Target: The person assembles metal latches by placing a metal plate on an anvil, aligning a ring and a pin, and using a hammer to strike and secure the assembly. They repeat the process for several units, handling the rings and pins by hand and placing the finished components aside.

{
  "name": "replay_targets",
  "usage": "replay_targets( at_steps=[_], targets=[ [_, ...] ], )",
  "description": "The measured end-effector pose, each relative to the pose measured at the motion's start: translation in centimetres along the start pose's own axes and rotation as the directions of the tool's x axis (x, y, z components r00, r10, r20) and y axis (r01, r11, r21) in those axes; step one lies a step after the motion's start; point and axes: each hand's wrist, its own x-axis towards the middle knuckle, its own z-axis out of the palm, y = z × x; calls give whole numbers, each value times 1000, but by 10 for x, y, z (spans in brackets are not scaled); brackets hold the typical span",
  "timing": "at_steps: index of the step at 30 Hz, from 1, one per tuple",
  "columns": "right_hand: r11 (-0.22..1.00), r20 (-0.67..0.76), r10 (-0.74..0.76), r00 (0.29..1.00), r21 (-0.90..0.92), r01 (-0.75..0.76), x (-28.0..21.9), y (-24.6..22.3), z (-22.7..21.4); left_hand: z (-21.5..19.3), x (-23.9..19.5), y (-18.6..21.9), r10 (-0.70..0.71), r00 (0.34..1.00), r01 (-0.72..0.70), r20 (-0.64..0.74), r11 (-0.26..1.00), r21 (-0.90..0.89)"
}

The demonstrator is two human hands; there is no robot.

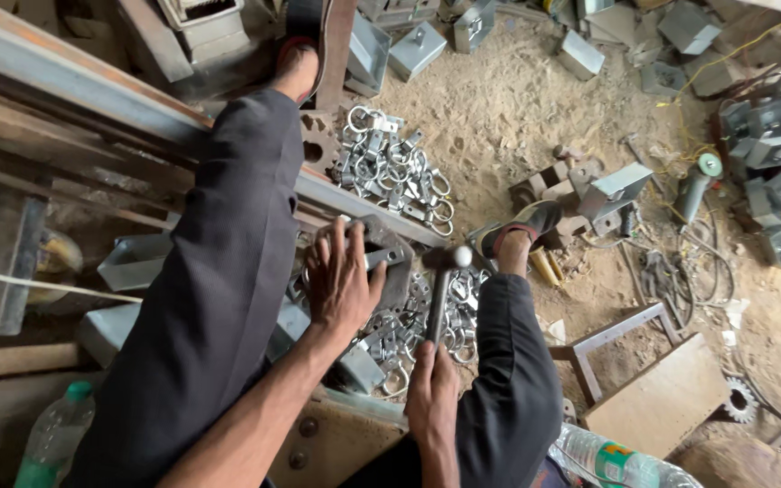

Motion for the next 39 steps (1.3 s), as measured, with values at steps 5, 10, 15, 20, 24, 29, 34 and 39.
replay_targets(
  at_steps=[5, 10, 15, 20, 24, 29, 34, 39],
  targets=[
    [975, 13, -105, 994, 197, 100, 20, -2, 6, -5, -1, -4, 130, 989, -126, -68, 990, 70],
    [954, 93, -61, 994, 297, 31, 20, -16, 2, -33, 10, 11, 149, 983, -159, -104, 982, -100],
    [853, 303, -27, 953, 504, -136, 15, -15, 3, -90, 50, 39, 256, 915, -68, 313, 860, -505],
    [957, 365, 116, 924, 209, -202, 26, -15, 13, -122, 62, 44, 567, 803, -419, 182, 756, -503],
    [995, 308, 88, 947, 23, -100, 32, -16, 25, -122, 44, 46, 465, 856, -399, 228, 872, -283],
    [992, 253, 122, 960, -17, -122, 35, -10, 25, -128, 36, 47, 438, 860, -363, 260, 885, -290],
    [980, -41, -50, 998, 192, 57, 43, -7, 22, -127, 35, 52, 376, 875, -268, 304, 901, -342],
    [900, -256, -164, 953, 358, 251, 46, -14, 22, -119, 28, 56, 297, 769, -113, 566, 935, -337]
  ],
)
